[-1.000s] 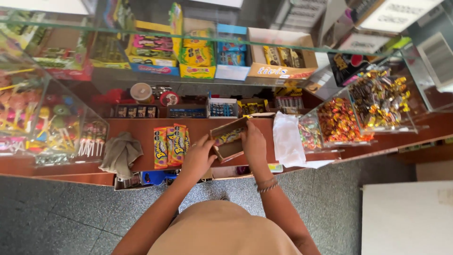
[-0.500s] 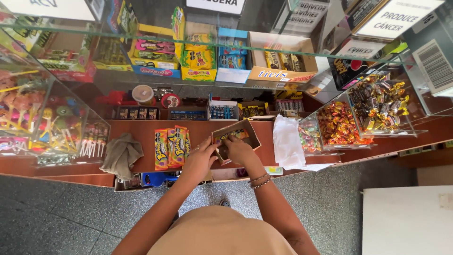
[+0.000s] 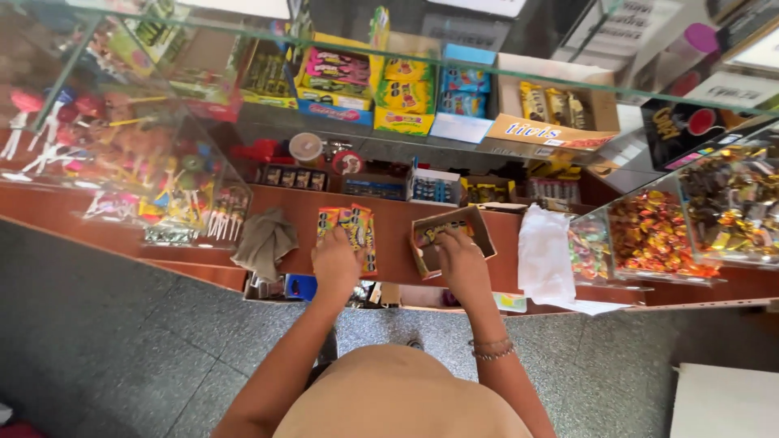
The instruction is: Organizing various snack items and candy bars from a box onto a display shelf in a retail environment.
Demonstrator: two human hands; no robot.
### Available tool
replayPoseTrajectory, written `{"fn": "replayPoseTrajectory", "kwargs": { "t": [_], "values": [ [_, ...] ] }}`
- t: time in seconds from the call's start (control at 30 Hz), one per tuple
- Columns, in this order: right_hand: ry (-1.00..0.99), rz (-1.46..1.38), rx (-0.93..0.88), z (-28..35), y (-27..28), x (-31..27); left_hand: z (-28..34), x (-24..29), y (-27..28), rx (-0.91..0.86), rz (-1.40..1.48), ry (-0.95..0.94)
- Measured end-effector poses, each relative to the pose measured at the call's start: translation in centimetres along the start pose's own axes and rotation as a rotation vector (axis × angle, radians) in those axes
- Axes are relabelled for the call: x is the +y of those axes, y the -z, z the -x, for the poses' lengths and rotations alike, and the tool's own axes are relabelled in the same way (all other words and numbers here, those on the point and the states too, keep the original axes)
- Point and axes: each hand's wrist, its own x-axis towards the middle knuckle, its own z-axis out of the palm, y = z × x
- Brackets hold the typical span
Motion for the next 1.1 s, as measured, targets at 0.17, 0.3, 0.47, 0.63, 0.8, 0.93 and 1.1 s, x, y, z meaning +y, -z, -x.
{"fn": "replayPoseTrajectory", "kwargs": {
  "t": [0.17,0.3,0.47,0.63,0.8,0.93,1.1],
  "values": [
    [0.004,-0.120,0.188,2.1,0.2,-1.6,-2.0,-2.1,-4.5,-0.451,0.213,0.143],
    [-0.083,-0.303,0.223,2.9,3.5,-6.5,-1.8,-0.7,2.8,-0.434,0.483,0.194],
    [-0.498,-1.525,-0.231,3.2,7.6,-12.4,1.0,2.0,11.9,-0.521,1.648,0.339],
    [-0.598,-1.650,-0.047,3.0,5.9,-12.4,4.5,4.4,12.2,-0.786,1.727,0.197],
    [-0.516,-1.496,-0.003,2.9,9.4,-12.4,4.0,4.7,14.4,-0.913,1.622,0.048],
    [-0.643,-1.559,-0.006,3.5,8.5,-9.5,4.0,3.7,13.3,-0.917,1.541,-0.008],
    [-0.715,-1.507,0.054,4.8,7.8,-6.8,2.5,2.4,15.5,-0.850,1.550,0.086]
  ]
}}
